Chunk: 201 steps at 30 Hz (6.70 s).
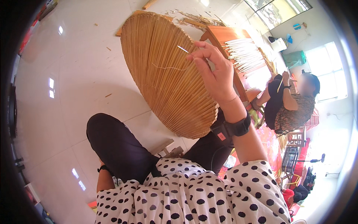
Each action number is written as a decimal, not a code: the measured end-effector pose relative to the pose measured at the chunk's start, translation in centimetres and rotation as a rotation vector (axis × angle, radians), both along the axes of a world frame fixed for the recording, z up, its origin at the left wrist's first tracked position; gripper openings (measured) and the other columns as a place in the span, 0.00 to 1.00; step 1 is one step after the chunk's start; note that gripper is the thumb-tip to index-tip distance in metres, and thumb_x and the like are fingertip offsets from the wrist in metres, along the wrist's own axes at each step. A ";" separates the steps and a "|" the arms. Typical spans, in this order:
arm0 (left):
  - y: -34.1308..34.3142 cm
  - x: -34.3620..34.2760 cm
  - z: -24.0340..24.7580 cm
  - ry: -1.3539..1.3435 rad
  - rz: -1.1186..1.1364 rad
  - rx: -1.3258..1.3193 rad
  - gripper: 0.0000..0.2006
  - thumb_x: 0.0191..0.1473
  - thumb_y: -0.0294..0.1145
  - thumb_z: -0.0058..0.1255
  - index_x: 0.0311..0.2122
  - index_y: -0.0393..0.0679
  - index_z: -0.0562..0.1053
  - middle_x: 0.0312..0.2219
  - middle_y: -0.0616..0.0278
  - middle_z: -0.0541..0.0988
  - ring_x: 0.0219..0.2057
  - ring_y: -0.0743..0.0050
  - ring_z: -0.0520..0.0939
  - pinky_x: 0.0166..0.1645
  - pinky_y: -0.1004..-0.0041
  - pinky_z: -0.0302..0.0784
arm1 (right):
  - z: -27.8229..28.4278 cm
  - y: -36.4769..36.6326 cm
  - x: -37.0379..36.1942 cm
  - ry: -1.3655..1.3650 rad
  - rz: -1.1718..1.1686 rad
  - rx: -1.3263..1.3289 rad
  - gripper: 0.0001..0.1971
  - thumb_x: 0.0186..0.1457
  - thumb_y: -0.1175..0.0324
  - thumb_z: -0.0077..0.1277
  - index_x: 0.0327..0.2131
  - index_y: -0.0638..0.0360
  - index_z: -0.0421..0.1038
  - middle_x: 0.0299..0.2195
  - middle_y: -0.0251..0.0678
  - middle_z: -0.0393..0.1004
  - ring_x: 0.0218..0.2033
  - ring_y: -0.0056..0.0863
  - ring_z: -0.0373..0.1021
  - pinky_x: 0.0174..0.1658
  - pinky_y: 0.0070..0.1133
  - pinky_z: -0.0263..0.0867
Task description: The person uses a needle and thread to sew along the edge of a flat, circular bamboo-like woven mat, securing the perimeter.
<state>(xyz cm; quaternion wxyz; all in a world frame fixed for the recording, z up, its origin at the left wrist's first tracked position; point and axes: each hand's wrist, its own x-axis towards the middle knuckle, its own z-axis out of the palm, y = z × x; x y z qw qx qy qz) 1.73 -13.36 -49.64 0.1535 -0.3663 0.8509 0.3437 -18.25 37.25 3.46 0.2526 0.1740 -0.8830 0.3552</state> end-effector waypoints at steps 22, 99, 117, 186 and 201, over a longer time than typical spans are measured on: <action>13.7 -14.9 52.7 1.289 -0.256 0.303 0.14 0.56 0.28 0.54 0.47 0.39 0.72 0.45 0.61 0.75 0.40 0.77 0.75 0.46 0.74 0.72 | 0.1 -2.3 3.6 0.024 0.100 -0.167 0.01 0.58 0.79 0.50 0.32 0.66 0.70 0.28 0.32 0.79 0.48 0.30 0.72 0.53 0.26 0.65; 31.6 -14.3 46.3 0.683 -0.817 1.222 0.04 0.52 0.26 0.53 0.28 0.40 0.73 0.43 0.58 0.73 0.38 0.68 0.77 0.39 0.70 0.73 | -2.1 0.1 7.3 0.117 -0.144 -0.030 0.03 0.52 0.81 0.52 0.31 0.63 0.71 0.35 0.35 0.79 0.51 0.37 0.70 0.41 0.24 0.70; 31.8 -14.6 47.9 0.837 -0.429 1.574 0.13 0.58 0.22 0.48 0.48 0.36 0.73 0.39 0.57 0.80 0.39 0.69 0.80 0.43 0.75 0.74 | -2.5 0.5 7.8 0.182 -0.102 0.064 0.07 0.48 0.79 0.57 0.31 0.58 0.71 0.35 0.29 0.79 0.50 0.43 0.69 0.48 0.36 0.68; 28.6 -12.6 51.1 0.952 -0.438 1.201 0.06 0.55 0.23 0.57 0.36 0.31 0.78 0.29 0.58 0.81 0.28 0.75 0.82 0.32 0.78 0.80 | -0.3 -3.5 10.9 0.166 -0.042 0.102 0.10 0.37 0.77 0.61 0.27 0.58 0.71 0.39 0.33 0.77 0.45 0.40 0.68 0.45 0.34 0.64; 29.8 -12.2 51.6 1.117 -0.790 0.621 0.03 0.50 0.18 0.57 0.29 0.36 0.75 0.22 0.63 0.77 0.20 0.79 0.76 0.24 0.79 0.69 | 1.4 -3.3 11.7 0.057 0.016 -0.001 0.14 0.40 0.74 0.63 0.34 0.58 0.75 0.35 0.32 0.76 0.38 0.36 0.68 0.41 0.28 0.66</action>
